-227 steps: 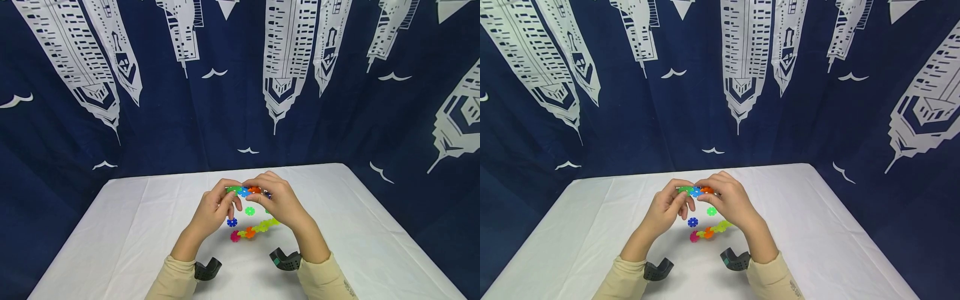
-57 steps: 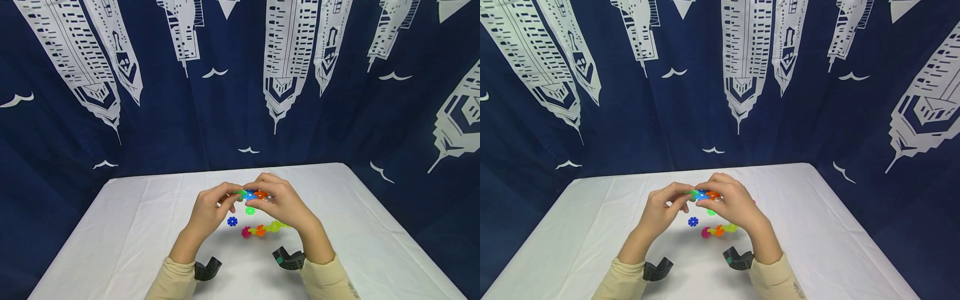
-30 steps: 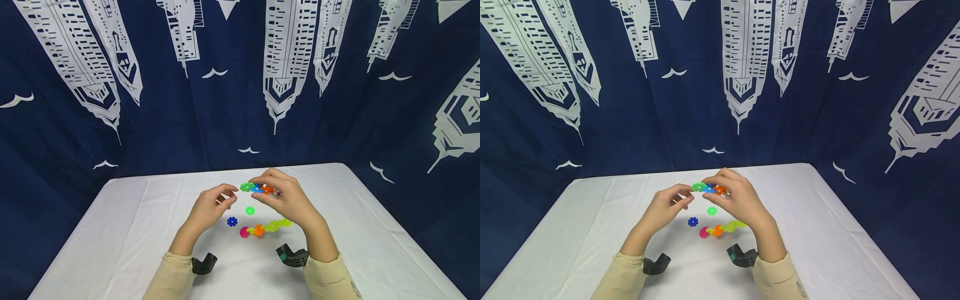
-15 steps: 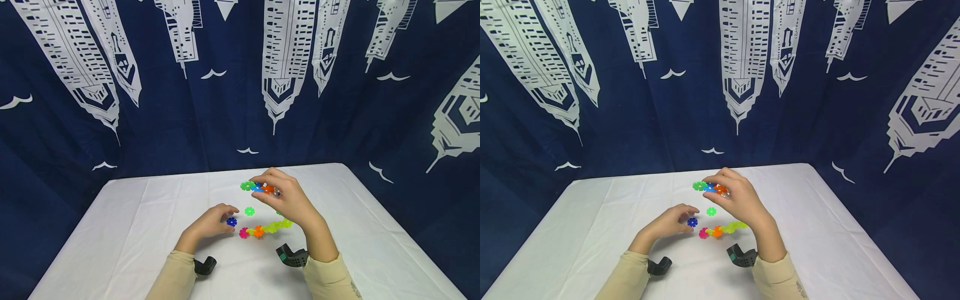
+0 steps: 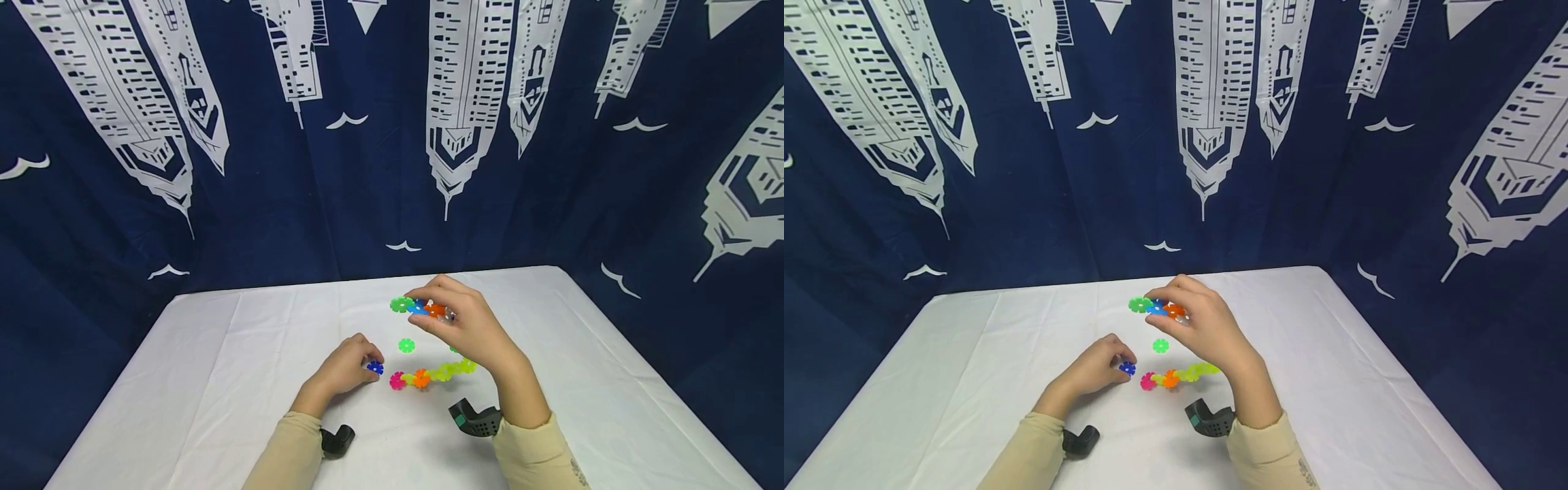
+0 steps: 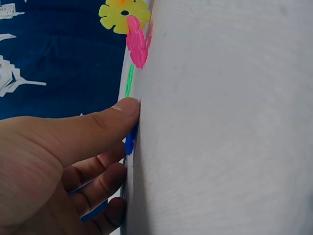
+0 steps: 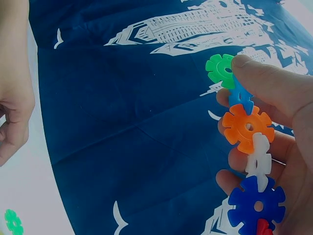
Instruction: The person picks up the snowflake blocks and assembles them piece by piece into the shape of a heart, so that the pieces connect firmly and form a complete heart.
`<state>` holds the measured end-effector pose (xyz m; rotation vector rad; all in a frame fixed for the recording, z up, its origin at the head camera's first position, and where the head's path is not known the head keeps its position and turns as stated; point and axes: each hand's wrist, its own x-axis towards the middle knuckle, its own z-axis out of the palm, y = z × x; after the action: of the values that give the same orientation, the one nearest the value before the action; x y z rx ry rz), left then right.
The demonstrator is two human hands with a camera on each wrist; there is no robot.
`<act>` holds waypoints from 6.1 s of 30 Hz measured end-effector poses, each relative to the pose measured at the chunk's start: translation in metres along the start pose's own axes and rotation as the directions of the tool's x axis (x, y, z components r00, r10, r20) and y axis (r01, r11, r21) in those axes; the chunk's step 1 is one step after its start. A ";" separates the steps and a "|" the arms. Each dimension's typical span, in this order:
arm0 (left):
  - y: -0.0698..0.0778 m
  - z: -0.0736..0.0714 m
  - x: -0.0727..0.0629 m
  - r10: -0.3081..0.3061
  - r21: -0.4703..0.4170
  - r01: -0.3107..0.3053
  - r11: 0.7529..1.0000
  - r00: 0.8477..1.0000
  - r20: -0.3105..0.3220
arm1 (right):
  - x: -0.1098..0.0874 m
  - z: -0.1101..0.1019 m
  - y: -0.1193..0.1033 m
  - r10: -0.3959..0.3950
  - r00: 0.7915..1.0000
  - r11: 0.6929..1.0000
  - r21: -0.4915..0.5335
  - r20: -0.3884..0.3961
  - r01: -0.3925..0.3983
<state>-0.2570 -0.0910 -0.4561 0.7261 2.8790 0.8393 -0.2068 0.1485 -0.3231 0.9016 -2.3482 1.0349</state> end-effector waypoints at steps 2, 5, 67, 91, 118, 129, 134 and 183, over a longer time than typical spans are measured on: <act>0.000 0.001 0.000 -0.002 -0.008 0.002 1.000 1.000 -0.005 | 0.000 0.000 0.000 0.001 1.000 1.000 0.001 0.001 -0.001; 0.000 0.000 0.001 -0.017 -0.031 0.017 0.999 1.000 0.000 | 0.000 0.001 0.000 -0.001 1.000 1.000 0.001 0.003 0.001; 0.074 -0.080 -0.031 0.150 -0.670 -0.360 0.650 0.924 -0.351 | 0.000 0.006 0.000 -0.022 0.999 0.999 -0.032 0.025 0.023; 0.079 -0.083 -0.034 0.172 -0.679 -0.368 0.635 0.925 -0.340 | 0.000 0.007 0.000 -0.025 0.999 0.994 -0.103 0.024 0.028; 0.087 -0.078 -0.033 0.127 -0.734 -0.323 0.598 0.942 -0.311 | 0.002 0.010 -0.002 -0.099 0.995 0.984 -0.153 -0.022 0.095; 0.074 -0.077 -0.027 0.084 -0.696 -0.302 0.652 0.941 -0.329 | 0.002 0.003 -0.004 0.003 1.000 0.990 -0.142 -0.016 -0.005; 0.066 -0.066 -0.018 -0.023 -0.656 -0.184 0.732 0.955 -0.295 | 0.001 0.001 -0.005 0.046 0.999 0.990 -0.136 -0.011 -0.047; 0.024 0.043 0.039 -0.107 -0.283 0.058 0.957 0.981 -0.164 | 0.001 0.002 0.004 0.025 1.000 0.993 -0.112 0.011 -0.023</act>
<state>-0.2737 -0.0345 -0.4775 0.5207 2.8266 1.3228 -0.2105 0.1489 -0.3260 0.8422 -2.4061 0.8998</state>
